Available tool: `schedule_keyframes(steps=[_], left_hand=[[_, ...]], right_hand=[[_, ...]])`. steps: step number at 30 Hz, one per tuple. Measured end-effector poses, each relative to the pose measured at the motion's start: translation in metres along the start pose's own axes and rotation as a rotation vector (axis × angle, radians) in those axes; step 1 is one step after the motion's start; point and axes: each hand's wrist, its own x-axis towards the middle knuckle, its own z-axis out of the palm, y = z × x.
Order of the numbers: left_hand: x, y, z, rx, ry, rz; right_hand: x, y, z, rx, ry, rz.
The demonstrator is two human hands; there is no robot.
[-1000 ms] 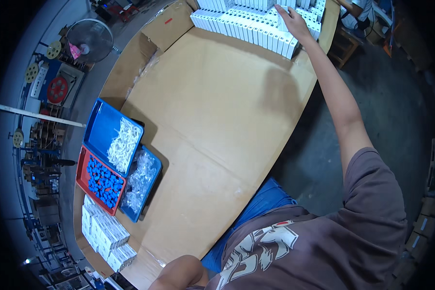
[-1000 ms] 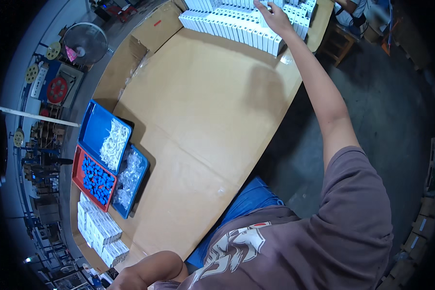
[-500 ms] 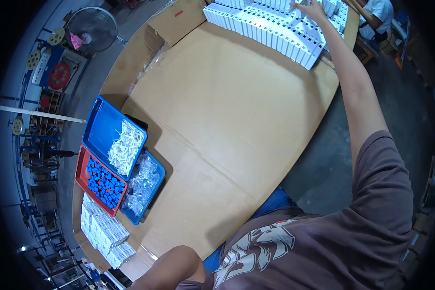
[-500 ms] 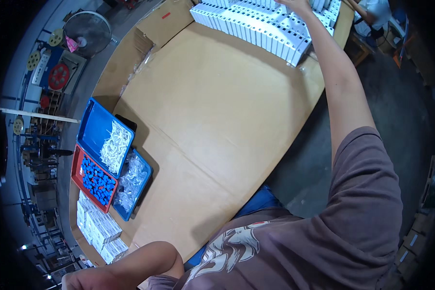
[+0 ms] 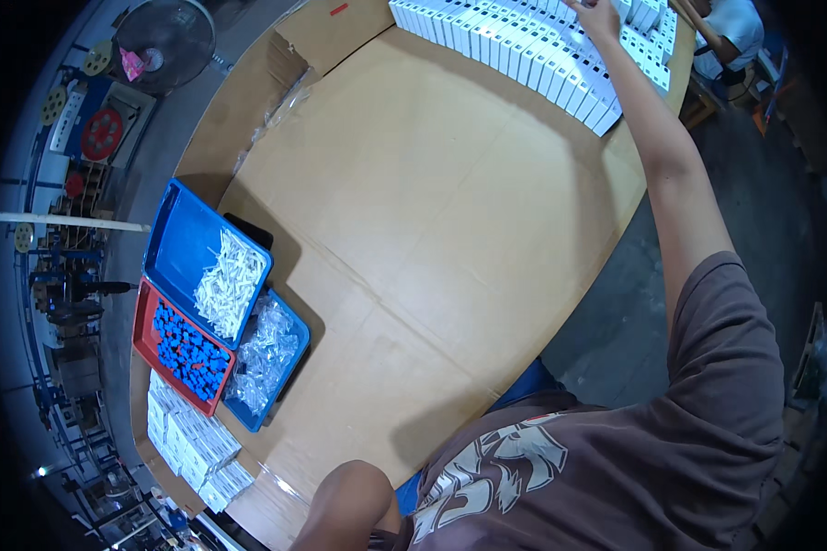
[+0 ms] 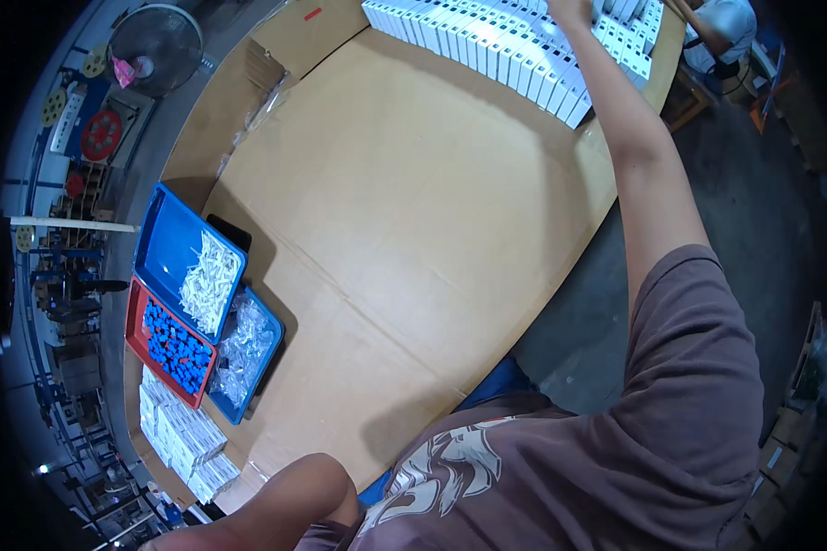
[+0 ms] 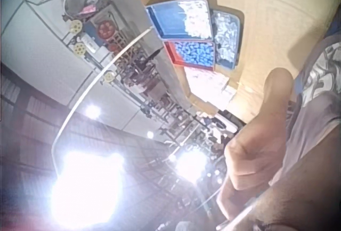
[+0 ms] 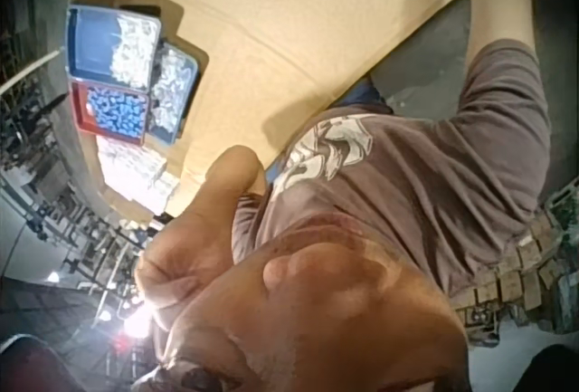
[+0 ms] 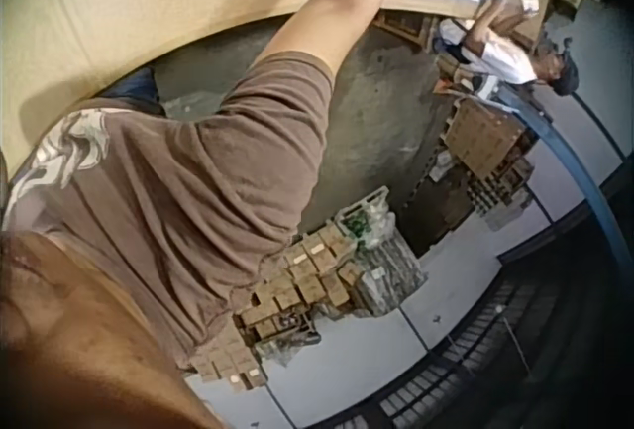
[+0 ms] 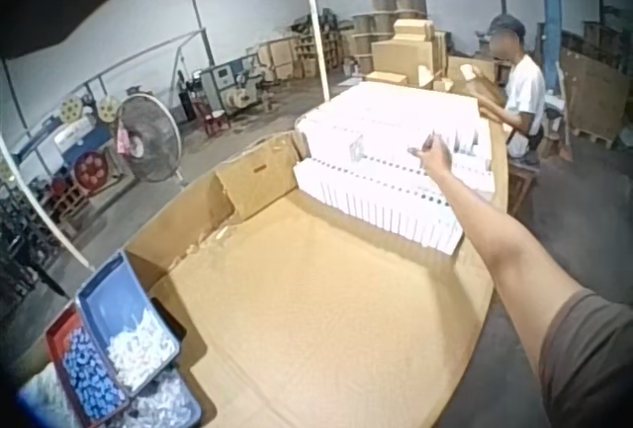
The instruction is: Assembling and packaging plastic components into white boxes.
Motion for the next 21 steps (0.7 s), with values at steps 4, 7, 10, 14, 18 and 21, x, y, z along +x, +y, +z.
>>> schedule_keyframes(steps=[4, 7, 10, 14, 18, 21], left_hand=[[-0.015, 0.0, -0.002, 0.087, -0.005, 0.202], [-0.028, -0.004, 0.01, 0.386, 0.148, 0.573], [-0.028, 0.02, 0.025, -0.815, 0.219, -0.02], [-0.004, 0.038, 0.008, -0.832, 0.17, -0.136], [0.005, 0.073, -0.018, -0.543, 0.167, 0.001], [0.011, 0.095, -0.033, -0.003, 0.155, 0.224]], right_hand=[[0.014, 0.014, -0.004, -0.228, 0.097, -0.169], [0.014, 0.014, -0.011, -0.207, 0.065, -0.165], [-0.001, 0.016, -0.016, -0.207, -0.026, -0.2], [-0.01, 0.021, -0.031, -0.244, -0.099, -0.263], [-0.041, 0.006, -0.043, -0.147, -0.106, -0.255], [-0.076, -0.011, -0.057, -0.061, -0.083, -0.306]])
